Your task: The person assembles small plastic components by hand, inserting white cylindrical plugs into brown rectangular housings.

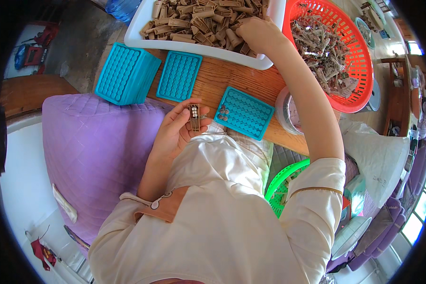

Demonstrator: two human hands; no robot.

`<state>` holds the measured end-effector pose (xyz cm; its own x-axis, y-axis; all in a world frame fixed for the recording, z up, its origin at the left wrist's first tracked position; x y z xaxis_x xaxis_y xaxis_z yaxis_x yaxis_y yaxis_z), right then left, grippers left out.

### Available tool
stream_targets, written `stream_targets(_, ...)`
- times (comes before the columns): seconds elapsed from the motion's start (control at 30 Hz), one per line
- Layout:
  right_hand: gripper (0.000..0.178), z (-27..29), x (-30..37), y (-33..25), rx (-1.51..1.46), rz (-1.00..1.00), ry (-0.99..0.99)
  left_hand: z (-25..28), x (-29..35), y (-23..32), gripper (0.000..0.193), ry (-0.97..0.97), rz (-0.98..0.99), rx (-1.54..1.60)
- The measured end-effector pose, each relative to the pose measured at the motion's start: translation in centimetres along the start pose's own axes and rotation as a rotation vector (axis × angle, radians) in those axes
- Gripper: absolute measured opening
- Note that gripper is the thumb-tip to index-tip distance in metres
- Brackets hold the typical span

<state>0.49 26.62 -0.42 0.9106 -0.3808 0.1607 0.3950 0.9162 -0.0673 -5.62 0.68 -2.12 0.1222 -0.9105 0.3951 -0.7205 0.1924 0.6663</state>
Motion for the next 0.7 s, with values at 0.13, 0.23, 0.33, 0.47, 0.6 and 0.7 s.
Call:
stream_targets(0.13, 0.016, 0.4, 0.0, 1.0, -0.311, 0.041, 0.092, -0.1, 0.2, 0.0, 0.03, 0.0, -0.017, 0.02)
stream_targets(0.23, 0.019, 1.4, 0.8, 1.2, -0.452, -0.009, 0.17, -0.1, 0.2, 0.0, 0.03, 0.0, -0.051, 0.042)
stream_targets(0.33, 0.021, 2.7, 1.9, 0.7, -0.566, -0.107, 0.264, -0.2, 0.2, -0.1, 0.03, 0.009, -0.079, 0.055)
stream_targets(0.47, 0.026, 4.2, 3.7, 0.3, -0.617, -0.082, 0.447, -0.5, 0.0, -0.1, 0.032, 0.034, -0.126, 0.054)
stream_targets(0.6, 0.029, 5.2, 6.8, -2.7, -0.844, -0.191, 0.645, -0.8, 0.2, 0.0, 0.036, 0.014, -0.207, 0.104)
stream_targets(0.7, 0.028, 3.7, 10.1, -5.8, -1.257, -0.289, 0.586, -1.6, 0.6, 0.3, 0.039, -0.01, -0.295, 0.061)
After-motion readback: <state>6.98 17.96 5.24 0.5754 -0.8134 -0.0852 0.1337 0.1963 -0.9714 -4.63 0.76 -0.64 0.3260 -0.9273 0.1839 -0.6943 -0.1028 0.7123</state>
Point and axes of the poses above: each hand's wrist, its own x-axis away from the middle knuckle, its own z-axis out of the back of the hand, y = z × x, the point moved 2 cm from there along -x, towards the middle knuckle, and after that the axes turned 10 degrees about -x, right-handed, at the moved point
